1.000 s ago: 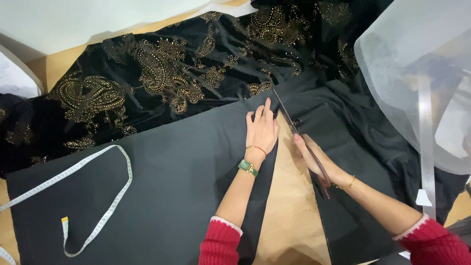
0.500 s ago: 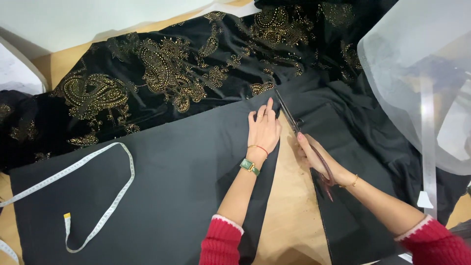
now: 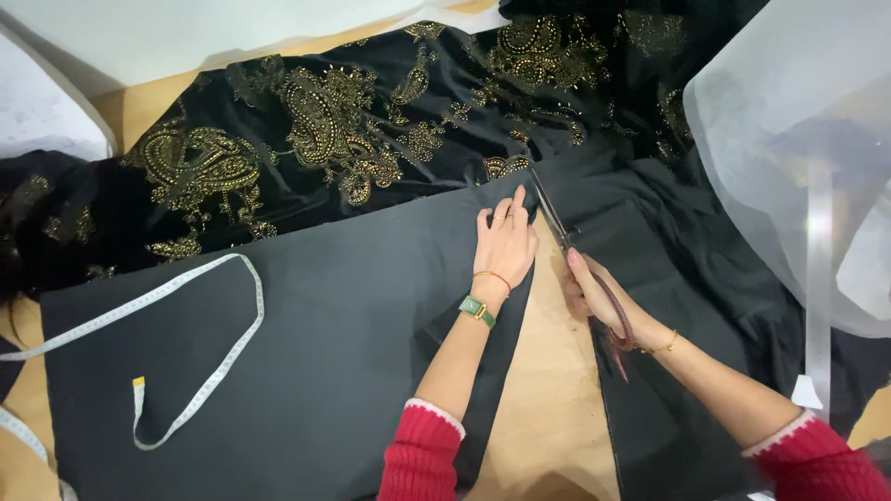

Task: Measuring, marking, and cutting fabric on a work table using tailoring tools.

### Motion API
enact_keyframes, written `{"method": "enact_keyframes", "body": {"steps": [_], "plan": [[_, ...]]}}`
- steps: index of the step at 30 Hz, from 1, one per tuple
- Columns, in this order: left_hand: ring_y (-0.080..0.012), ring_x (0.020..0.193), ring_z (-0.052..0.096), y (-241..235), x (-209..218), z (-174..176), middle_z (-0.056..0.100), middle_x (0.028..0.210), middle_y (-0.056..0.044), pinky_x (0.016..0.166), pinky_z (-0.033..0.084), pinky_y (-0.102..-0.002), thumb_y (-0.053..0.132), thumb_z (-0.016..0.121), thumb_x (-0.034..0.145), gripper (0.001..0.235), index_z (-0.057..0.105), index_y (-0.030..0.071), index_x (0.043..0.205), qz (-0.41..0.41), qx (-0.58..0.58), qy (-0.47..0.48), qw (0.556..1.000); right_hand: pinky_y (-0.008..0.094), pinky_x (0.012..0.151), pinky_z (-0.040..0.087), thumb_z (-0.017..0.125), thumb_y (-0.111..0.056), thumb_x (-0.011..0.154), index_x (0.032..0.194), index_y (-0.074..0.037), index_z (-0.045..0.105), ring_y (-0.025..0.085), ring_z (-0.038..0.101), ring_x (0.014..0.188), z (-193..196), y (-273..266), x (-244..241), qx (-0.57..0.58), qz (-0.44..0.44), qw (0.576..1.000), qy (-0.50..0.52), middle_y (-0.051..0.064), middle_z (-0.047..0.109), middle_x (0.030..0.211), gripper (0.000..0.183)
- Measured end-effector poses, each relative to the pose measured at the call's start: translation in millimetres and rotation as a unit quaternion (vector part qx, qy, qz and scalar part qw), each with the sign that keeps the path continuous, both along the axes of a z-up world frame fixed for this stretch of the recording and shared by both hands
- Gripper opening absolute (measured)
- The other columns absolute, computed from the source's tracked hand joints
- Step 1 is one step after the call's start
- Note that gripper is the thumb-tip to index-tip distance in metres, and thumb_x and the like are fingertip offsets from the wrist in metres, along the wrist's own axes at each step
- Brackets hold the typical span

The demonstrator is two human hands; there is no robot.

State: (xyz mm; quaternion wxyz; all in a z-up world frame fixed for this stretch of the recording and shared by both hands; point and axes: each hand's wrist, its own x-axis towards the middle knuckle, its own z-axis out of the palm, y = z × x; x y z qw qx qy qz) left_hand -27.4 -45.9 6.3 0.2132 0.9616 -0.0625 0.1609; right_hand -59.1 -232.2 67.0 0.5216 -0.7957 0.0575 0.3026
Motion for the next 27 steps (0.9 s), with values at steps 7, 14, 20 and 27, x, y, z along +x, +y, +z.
{"method": "enact_keyframes", "body": {"steps": [7,14,20,27], "plan": [[-0.0217,0.134,0.044,-0.5,-0.2,-1.2,0.044,0.161,-0.015,0.11,0.03,-0.047,0.024,0.042,0.1,0.014,0.048,0.012,0.102,0.011,0.023,-0.01,1.0,0.02,0.039,0.037,0.041,-0.041,0.113,0.104,-0.001,0.053,0.012,0.045,0.061,13.3,-0.7,-1.9,0.136,-0.054,0.987,0.068,0.001,0.038,0.079,0.043],[-0.0245,0.14,0.041,0.7,1.4,-7.0,0.036,0.165,-0.015,0.117,0.027,-0.05,0.042,0.048,0.099,0.037,0.045,0.012,0.12,0.005,0.013,0.006,1.0,0.039,0.071,0.052,0.028,-0.067,0.105,0.131,0.004,0.049,0.028,0.059,0.086,66.7,-42.6,30.0,0.021,0.081,0.991,0.107,0.019,0.056,0.101,0.079],[-0.0363,0.156,0.022,-4.1,-6.0,20.1,0.026,0.17,-0.01,0.125,0.012,-0.067,0.075,0.043,0.091,0.089,0.045,0.012,0.154,0.059,0.067,0.019,0.996,0.041,0.081,0.055,0.031,-0.059,0.094,0.148,-0.017,0.057,0.028,0.063,0.089,124.6,-56.7,116.1,-0.133,0.185,0.956,0.185,0.018,0.067,0.101,0.073],[-0.0453,0.156,0.021,-15.7,6.8,11.5,0.024,0.17,-0.017,0.121,0.012,-0.077,0.081,0.039,0.091,0.094,0.042,0.013,0.156,0.244,0.042,-0.032,0.968,0.04,0.074,0.048,0.036,-0.052,0.098,0.154,-0.027,0.055,0.026,0.057,0.079,93.1,-116.8,258.0,-0.193,0.31,0.912,0.188,0.015,0.06,0.089,0.064]]}}
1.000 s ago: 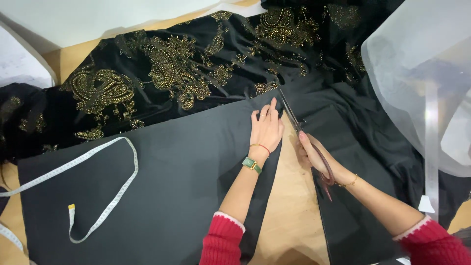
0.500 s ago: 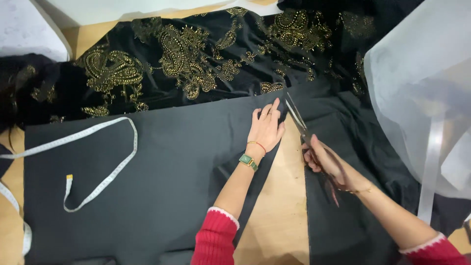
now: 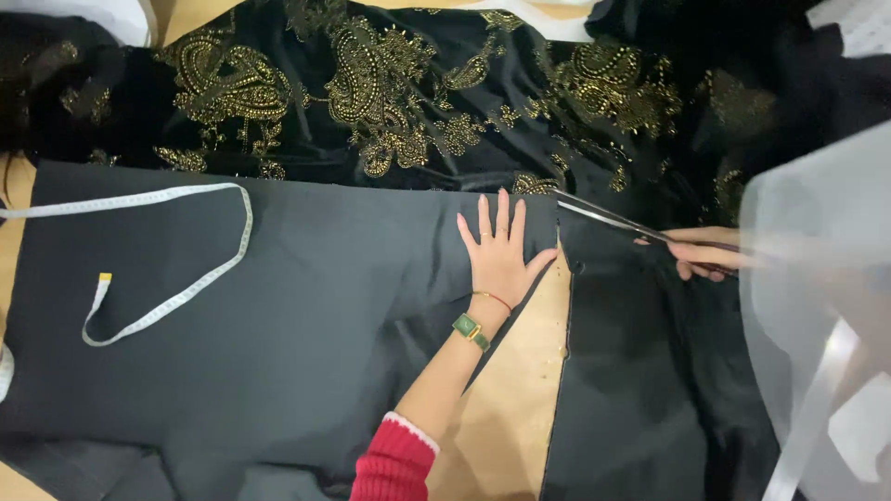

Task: Measuring, marking, and cutting fabric on a work table using tailoring tools.

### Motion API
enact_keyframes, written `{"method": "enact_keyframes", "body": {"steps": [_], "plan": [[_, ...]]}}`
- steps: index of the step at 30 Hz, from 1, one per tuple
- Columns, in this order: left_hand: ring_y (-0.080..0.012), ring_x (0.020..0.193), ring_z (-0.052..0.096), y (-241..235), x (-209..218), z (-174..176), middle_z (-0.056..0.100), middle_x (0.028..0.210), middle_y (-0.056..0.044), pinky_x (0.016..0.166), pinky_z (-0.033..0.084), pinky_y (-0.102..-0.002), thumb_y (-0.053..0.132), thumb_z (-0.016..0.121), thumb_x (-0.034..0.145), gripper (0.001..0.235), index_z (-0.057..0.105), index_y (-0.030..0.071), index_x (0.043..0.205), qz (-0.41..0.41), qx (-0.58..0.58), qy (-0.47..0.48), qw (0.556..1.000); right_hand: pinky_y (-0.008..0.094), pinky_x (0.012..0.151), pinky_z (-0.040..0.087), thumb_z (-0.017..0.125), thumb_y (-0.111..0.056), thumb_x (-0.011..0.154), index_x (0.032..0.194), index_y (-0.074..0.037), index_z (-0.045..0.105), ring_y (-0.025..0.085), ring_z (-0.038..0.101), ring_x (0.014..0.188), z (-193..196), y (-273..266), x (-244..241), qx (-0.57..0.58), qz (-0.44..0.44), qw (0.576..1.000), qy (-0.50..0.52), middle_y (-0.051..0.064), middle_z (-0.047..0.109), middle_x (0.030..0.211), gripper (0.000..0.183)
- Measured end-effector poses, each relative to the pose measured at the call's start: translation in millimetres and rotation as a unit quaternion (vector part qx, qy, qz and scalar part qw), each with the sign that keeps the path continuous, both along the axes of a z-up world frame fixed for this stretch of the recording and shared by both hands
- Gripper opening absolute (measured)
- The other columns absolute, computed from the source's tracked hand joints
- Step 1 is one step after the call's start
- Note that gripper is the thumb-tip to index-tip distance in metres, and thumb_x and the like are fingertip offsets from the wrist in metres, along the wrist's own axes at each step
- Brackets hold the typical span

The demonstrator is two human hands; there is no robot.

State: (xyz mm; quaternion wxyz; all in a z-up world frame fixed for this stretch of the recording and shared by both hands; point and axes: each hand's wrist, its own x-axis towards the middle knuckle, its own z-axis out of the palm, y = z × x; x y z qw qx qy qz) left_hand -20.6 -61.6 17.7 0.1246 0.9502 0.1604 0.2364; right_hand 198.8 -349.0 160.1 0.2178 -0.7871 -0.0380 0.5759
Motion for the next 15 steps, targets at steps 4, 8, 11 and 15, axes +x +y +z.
{"method": "enact_keyframes", "body": {"steps": [4,8,11,15], "plan": [[-0.0448,0.156,0.02,-6.9,-0.3,4.5,0.024,0.17,-0.017,0.12,0.012,-0.079,0.084,0.041,0.085,0.1,0.042,0.013,0.156,0.002,-0.006,0.024,1.0,0.038,0.071,0.043,0.042,-0.046,0.098,0.155,-0.03,0.055,0.024,0.053,0.076,11.4,-23.3,52.4,-0.001,0.065,0.998,-0.001,0.013,0.056,0.084,0.061],[-0.0418,0.157,0.023,-28.1,2.8,5.2,0.027,0.17,-0.016,0.119,0.011,-0.08,0.08,0.04,0.086,0.095,0.046,0.014,0.154,-0.019,-0.048,0.01,0.999,0.036,0.068,0.039,0.047,-0.04,0.098,0.156,-0.032,0.055,0.023,0.049,0.072,27.0,-34.7,76.1,-0.001,0.121,0.993,0.002,0.011,0.052,0.08,0.059],[-0.0401,0.158,0.022,-40.0,1.8,2.7,0.025,0.171,-0.014,0.121,0.012,-0.079,0.077,0.051,0.083,0.098,0.039,0.016,0.158,-0.023,-0.038,0.028,0.999,0.035,0.066,0.035,0.051,-0.036,0.097,0.157,-0.035,0.055,0.021,0.046,0.069,41.3,-26.0,82.4,-0.003,0.158,0.987,0.0,0.009,0.049,0.076,0.059],[-0.0392,0.16,0.016,-41.2,-1.5,3.6,0.02,0.173,-0.014,0.122,0.01,-0.076,0.073,0.057,0.084,0.098,0.031,0.018,0.162,-0.024,-0.03,0.077,0.996,0.033,0.063,0.03,0.056,-0.03,0.097,0.158,-0.038,0.055,0.019,0.042,0.066,49.6,21.0,69.2,-0.002,0.208,0.978,-0.006,0.006,0.044,0.072,0.061]]}}
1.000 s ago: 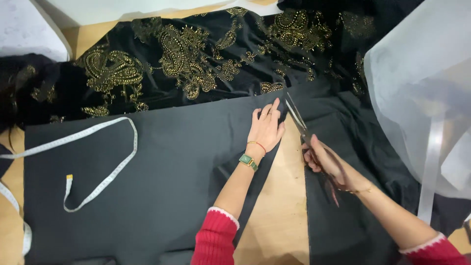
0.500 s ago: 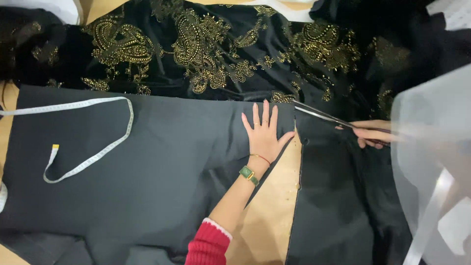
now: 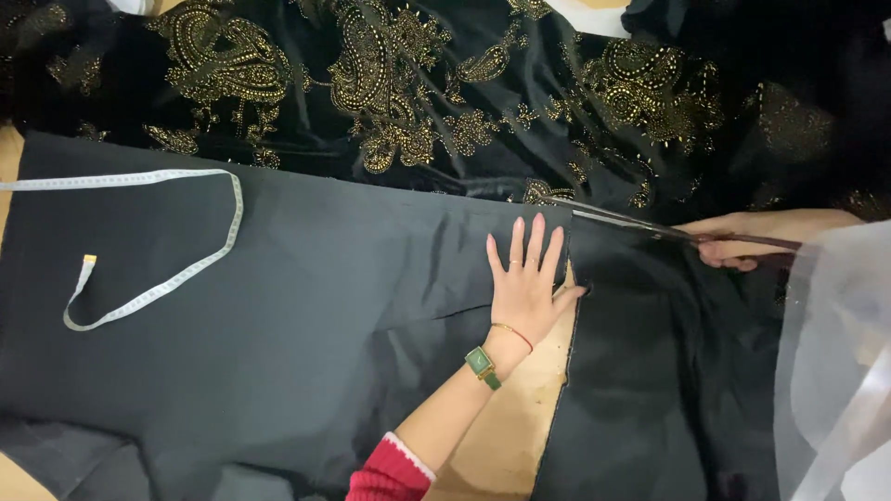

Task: Measuring, marking, and cutting fabric on a work table using tailoring tools.

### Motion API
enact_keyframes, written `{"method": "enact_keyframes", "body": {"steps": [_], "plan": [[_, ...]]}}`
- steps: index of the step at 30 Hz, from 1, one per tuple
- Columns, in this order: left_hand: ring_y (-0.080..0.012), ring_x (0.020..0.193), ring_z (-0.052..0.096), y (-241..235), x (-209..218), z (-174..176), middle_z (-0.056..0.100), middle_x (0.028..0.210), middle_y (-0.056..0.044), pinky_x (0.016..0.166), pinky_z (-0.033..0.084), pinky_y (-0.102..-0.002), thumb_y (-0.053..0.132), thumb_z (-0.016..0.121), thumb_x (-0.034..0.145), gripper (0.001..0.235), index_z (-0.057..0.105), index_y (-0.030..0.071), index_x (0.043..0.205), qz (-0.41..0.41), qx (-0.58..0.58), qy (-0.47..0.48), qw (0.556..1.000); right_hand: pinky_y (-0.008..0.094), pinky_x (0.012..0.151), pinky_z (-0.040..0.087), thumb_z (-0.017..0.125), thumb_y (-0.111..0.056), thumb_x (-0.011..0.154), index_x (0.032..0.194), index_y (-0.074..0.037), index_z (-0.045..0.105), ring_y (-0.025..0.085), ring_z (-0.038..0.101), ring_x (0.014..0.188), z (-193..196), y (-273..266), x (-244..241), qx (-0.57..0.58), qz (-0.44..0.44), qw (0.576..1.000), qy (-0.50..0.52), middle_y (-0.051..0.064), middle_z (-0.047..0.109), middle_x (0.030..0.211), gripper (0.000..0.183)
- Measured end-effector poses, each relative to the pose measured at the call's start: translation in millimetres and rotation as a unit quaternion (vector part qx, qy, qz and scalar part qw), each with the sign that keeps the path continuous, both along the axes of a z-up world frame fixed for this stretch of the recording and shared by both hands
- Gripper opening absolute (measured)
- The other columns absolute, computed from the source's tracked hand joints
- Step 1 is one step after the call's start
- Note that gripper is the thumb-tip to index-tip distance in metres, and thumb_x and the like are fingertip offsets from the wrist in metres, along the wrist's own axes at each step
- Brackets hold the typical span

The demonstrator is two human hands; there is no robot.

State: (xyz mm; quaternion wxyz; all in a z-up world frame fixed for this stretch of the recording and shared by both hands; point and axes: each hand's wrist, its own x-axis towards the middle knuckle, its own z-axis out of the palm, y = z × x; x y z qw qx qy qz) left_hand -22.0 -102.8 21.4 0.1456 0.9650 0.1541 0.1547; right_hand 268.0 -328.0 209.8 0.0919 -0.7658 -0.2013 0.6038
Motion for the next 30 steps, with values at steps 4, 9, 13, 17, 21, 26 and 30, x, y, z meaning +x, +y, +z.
{"method": "enact_keyframes", "body": {"steps": [4,9,13,17,21,26,30], "plan": [[-0.0376,0.159,0.017,3.8,-4.2,16.2,0.021,0.172,-0.011,0.122,0.019,-0.071,0.077,0.054,0.089,0.091,0.036,0.024,0.161,-0.009,0.045,0.06,0.997,0.031,0.061,0.027,0.06,-0.025,0.097,0.159,-0.04,0.055,0.018,0.039,0.063,-21.2,74.4,-26.4,0.003,0.038,0.999,0.0,0.004,0.041,0.068,0.063],[-0.0375,0.159,0.02,3.6,-5.4,15.2,0.022,0.171,-0.01,0.122,0.022,-0.072,0.072,0.065,0.086,0.091,0.04,0.023,0.16,-0.012,0.024,0.034,0.999,0.021,0.108,0.051,0.059,-0.044,0.087,0.158,-0.04,0.042,0.001,0.067,0.134,-36.0,87.7,-11.8,-0.005,0.167,0.986,0.006,-0.019,0.069,0.151,0.073],[-0.0381,0.159,0.02,3.8,-5.3,13.5,0.023,0.172,-0.01,0.122,0.021,-0.072,0.073,0.067,0.084,0.094,0.04,0.024,0.16,-0.014,0.018,0.028,0.999,0.021,0.109,0.049,0.062,-0.038,0.089,0.157,-0.039,0.042,0.001,0.064,0.134,-74.7,67.9,16.2,0.002,0.18,0.984,0.012,-0.017,0.068,0.15,0.071],[-0.0376,0.159,0.022,3.9,-5.2,16.8,0.024,0.171,-0.01,0.122,0.022,-0.072,0.072,0.066,0.085,0.092,0.04,0.023,0.159,-0.013,0.026,0.035,0.999,0.025,0.115,0.047,0.06,-0.047,0.084,0.158,-0.04,0.039,0.002,0.059,0.144,-47.7,81.8,7.6,-0.004,0.177,0.984,0.024,-0.019,0.061,0.158,0.078],[-0.0372,0.159,0.021,3.3,-4.9,16.3,0.024,0.172,-0.009,0.123,0.02,-0.071,0.074,0.062,0.087,0.092,0.039,0.025,0.16,-0.012,0.03,0.052,0.998,0.03,0.12,0.044,0.062,-0.054,0.078,0.158,-0.045,0.037,0.007,0.05,0.15,-66.1,73.8,18.6,-0.044,0.186,0.982,-0.008,-0.018,0.052,0.162,0.084],[-0.0374,0.159,0.021,3.5,-4.7,15.2,0.023,0.172,-0.01,0.122,0.02,-0.071,0.073,0.062,0.087,0.091,0.038,0.024,0.16,-0.014,0.025,0.05,0.998,0.026,0.114,0.05,0.06,-0.045,0.085,0.157,-0.042,0.042,0.005,0.062,0.141,-59.9,77.6,14.7,-0.04,0.163,0.986,0.002,-0.016,0.065,0.154,0.074],[-0.0381,0.158,0.023,3.0,-5.6,14.7,0.025,0.171,-0.01,0.122,0.022,-0.072,0.071,0.067,0.085,0.092,0.041,0.023,0.159,-0.014,0.021,0.03,0.999,0.028,0.116,0.05,0.06,-0.047,0.084,0.157,-0.044,0.041,0.007,0.064,0.141,-56.7,78.8,14.2,-0.053,0.169,0.984,-0.007,-0.016,0.066,0.154,0.076]]}}
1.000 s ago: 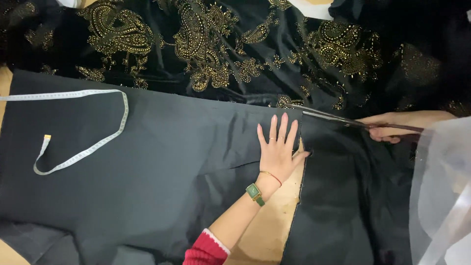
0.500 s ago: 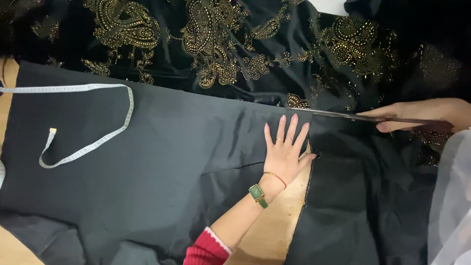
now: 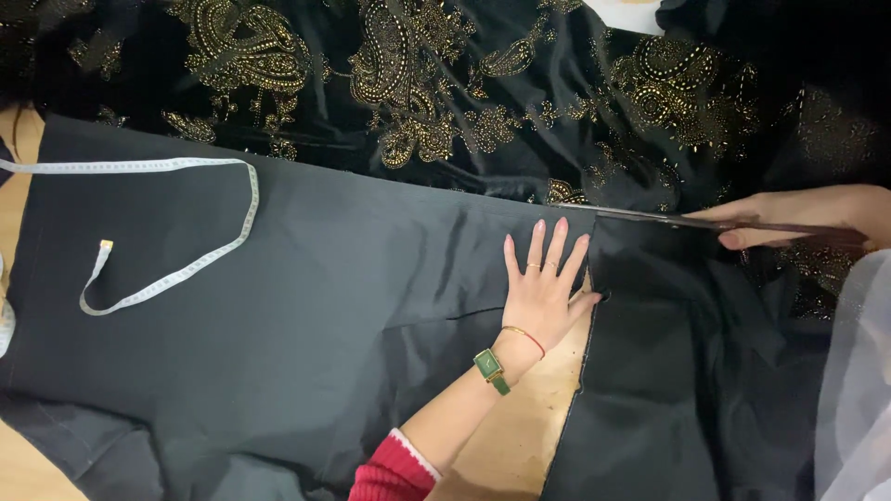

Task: Measuring, marking, and cutting fabric on a work table using tailoring tools.

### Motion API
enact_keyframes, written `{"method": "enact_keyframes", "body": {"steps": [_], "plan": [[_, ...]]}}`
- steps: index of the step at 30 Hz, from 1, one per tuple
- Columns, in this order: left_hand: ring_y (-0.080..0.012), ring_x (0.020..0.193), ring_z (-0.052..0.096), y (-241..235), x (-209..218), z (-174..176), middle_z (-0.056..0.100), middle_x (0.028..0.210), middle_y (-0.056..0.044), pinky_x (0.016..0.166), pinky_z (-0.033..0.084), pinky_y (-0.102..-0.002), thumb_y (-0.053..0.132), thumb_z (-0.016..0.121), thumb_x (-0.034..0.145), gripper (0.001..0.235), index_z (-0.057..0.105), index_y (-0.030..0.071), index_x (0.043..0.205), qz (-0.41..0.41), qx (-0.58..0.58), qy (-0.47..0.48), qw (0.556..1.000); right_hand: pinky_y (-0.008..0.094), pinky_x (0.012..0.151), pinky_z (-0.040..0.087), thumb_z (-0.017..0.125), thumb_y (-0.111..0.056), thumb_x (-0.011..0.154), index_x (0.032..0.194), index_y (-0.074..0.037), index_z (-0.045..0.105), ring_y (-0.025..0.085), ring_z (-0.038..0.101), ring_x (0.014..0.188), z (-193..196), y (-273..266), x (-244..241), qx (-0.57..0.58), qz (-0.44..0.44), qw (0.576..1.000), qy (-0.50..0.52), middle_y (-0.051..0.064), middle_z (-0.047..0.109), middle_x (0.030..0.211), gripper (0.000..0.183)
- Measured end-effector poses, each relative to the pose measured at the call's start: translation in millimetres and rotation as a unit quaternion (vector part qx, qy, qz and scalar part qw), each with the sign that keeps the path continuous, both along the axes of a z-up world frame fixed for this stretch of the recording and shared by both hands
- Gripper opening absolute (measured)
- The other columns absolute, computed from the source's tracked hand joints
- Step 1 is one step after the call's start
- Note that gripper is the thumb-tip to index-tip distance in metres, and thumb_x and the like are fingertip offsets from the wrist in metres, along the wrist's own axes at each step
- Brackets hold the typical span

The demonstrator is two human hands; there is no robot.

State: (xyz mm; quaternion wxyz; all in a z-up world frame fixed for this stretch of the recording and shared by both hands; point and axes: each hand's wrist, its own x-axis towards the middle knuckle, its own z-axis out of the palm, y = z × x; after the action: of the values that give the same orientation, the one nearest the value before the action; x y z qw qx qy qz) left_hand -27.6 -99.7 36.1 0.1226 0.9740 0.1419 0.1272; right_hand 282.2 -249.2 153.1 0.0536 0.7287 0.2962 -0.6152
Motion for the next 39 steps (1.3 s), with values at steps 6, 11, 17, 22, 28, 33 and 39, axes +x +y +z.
{"method": "enact_keyframes", "body": {"steps": [6,11,17,22,28,33,39], "plan": [[-0.0389,0.158,0.026,1.0,0.4,0.6,0.027,0.17,-0.011,0.122,0.021,-0.072,0.07,0.068,0.085,0.091,0.043,0.022,0.158,-0.002,-0.005,-0.011,1.0,0.024,0.108,0.054,0.062,-0.041,0.089,0.157,-0.043,0.043,0.002,0.065,0.134,-19.6,-10.3,7.4,0.012,0.017,1.0,-0.019,-0.02,0.064,0.153,0.07],[-0.0388,0.158,0.024,0.8,-0.5,1.2,0.026,0.171,-0.011,0.122,0.022,-0.072,0.072,0.064,0.087,0.09,0.041,0.023,0.159,-0.002,0.006,0.0,1.0,0.029,0.054,0.029,0.062,-0.033,0.099,0.157,-0.051,0.048,0.016,0.038,0.057,2.6,-0.3,-7.8,-0.035,-0.006,0.997,-0.07,0.003,0.041,0.067,0.062],[-0.0389,0.158,0.025,1.5,-0.5,1.4,0.027,0.17,-0.012,0.122,0.023,-0.072,0.07,0.067,0.086,0.09,0.043,0.022,0.158,-0.003,-0.005,-0.021,1.0,0.029,0.044,0.015,0.057,-0.009,0.103,0.153,-0.038,0.062,0.013,0.02,0.043,22.0,13.7,-27.7,-0.045,-0.187,0.981,-0.016,0.003,0.026,0.054,0.058],[-0.0386,0.158,0.026,0.9,0.2,1.8,0.027,0.171,-0.012,0.121,0.023,-0.072,0.071,0.064,0.087,0.089,0.042,0.023,0.158,0.0,0.005,-0.008,1.0,0.03,0.05,0.017,0.061,-0.012,0.103,0.148,-0.041,0.067,0.016,0.024,0.046,47.5,34.3,-45.5,-0.077,-0.163,0.98,-0.089,0.006,0.031,0.049,0.054],[-0.0368,0.158,0.026,1.2,-1.1,4.7,0.027,0.171,-0.01,0.122,0.023,-0.07,0.073,0.062,0.088,0.09,0.04,0.023,0.159,0.001,0.02,0.007,1.0,0.03,0.055,0.028,0.056,-0.029,0.102,0.159,-0.051,0.043,0.017,0.036,0.057,31.7,21.8,-35.0,-0.058,-0.04,0.996,-0.058,0.005,0.038,0.064,0.062],[-0.0354,0.159,0.024,1.7,-1.7,7.4,0.023,0.172,-0.008,0.122,0.023,-0.069,0.074,0.06,0.088,0.091,0.037,0.025,0.161,0.0,0.032,0.021,0.999,0.025,0.12,0.037,0.053,-0.046,0.089,0.158,-0.034,0.038,0.001,0.048,0.148,19.5,33.6,-41.4,0.089,0.025,0.995,0.046,-0.018,0.051,0.163,0.072],[-0.0336,0.159,0.024,4.2,-3.4,12.5,0.023,0.173,-0.008,0.121,0.025,-0.07,0.072,0.07,0.085,0.096,0.037,0.024,0.161,-0.002,0.018,0.003,1.0,0.026,0.121,0.034,0.052,-0.048,0.089,0.159,-0.027,0.035,0.004,0.043,0.149,2.0,39.1,-43.5,0.147,0.042,0.986,0.066,-0.012,0.046,0.164,0.075]]}}
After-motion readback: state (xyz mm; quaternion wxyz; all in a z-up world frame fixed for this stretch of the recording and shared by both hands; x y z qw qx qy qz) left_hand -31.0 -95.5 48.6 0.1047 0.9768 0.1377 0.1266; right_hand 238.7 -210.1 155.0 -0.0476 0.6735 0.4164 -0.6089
